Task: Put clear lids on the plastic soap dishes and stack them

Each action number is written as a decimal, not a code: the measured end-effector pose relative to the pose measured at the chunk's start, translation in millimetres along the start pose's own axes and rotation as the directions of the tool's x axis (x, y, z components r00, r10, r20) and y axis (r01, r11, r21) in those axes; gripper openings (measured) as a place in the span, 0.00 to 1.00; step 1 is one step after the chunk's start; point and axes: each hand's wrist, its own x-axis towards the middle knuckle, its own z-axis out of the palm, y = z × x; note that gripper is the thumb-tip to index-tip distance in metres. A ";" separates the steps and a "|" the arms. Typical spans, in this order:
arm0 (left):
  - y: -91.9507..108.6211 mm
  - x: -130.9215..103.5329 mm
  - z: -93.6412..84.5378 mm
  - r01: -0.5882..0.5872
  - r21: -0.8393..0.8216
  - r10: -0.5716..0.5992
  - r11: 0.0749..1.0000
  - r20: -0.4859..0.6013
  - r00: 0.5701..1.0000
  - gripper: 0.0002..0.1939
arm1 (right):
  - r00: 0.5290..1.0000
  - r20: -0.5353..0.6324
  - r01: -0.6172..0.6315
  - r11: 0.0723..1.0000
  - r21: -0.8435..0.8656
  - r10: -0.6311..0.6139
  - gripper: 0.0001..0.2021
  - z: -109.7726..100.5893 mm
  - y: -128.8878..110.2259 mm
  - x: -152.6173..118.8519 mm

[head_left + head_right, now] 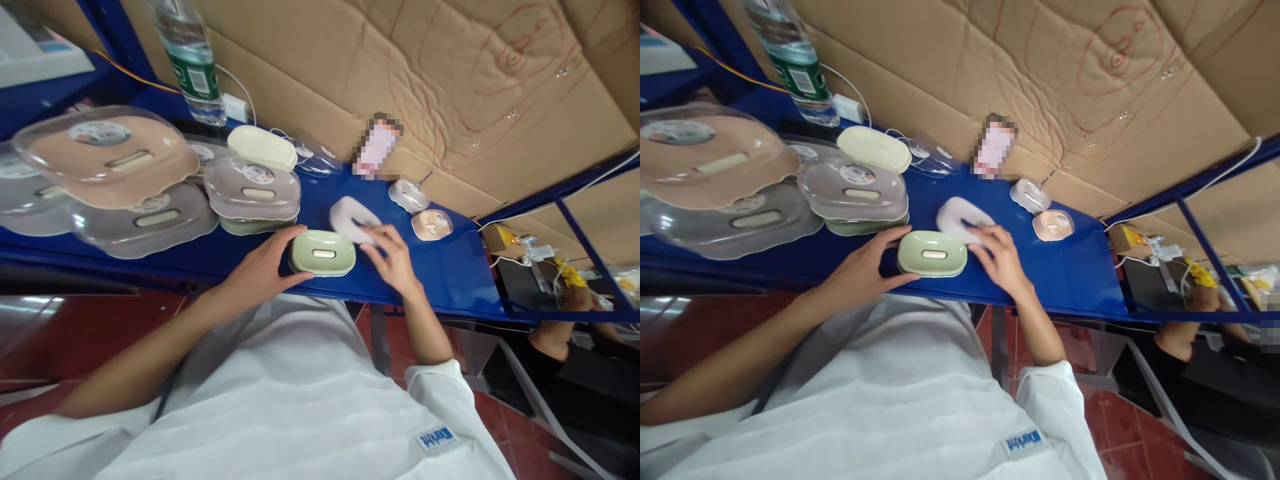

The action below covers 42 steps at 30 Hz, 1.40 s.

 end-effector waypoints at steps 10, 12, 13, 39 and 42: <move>-0.1 2.9 -2.2 0.017 -0.010 -0.016 1.000 0.039 0.999 0.49 | 0.952 0.204 0.243 0.968 -0.057 -0.227 0.18 17.2 -60.3 -10.9; -0.4 2.6 -1.8 -0.011 0.012 0.011 1.000 0.038 0.999 0.47 | 0.973 0.146 0.189 0.979 -0.072 -0.177 0.18 14.5 -49.0 -11.0; -0.7 2.4 -1.6 -0.022 0.019 0.022 1.000 0.038 0.999 0.47 | 0.985 0.111 0.144 0.985 -0.094 -0.133 0.18 13.1 -40.5 -10.2; -1.4 -0.7 -1.6 -0.139 0.103 0.133 0.985 0.062 0.989 0.25 | 0.996 0.087 -0.008 0.999 0.036 0.005 0.35 66.2 62.3 192.8; 0.6 -0.6 -1.8 -0.126 0.115 0.120 0.985 0.057 0.991 0.24 | 0.983 0.174 -0.072 0.997 0.041 0.063 0.44 76.9 60.7 204.7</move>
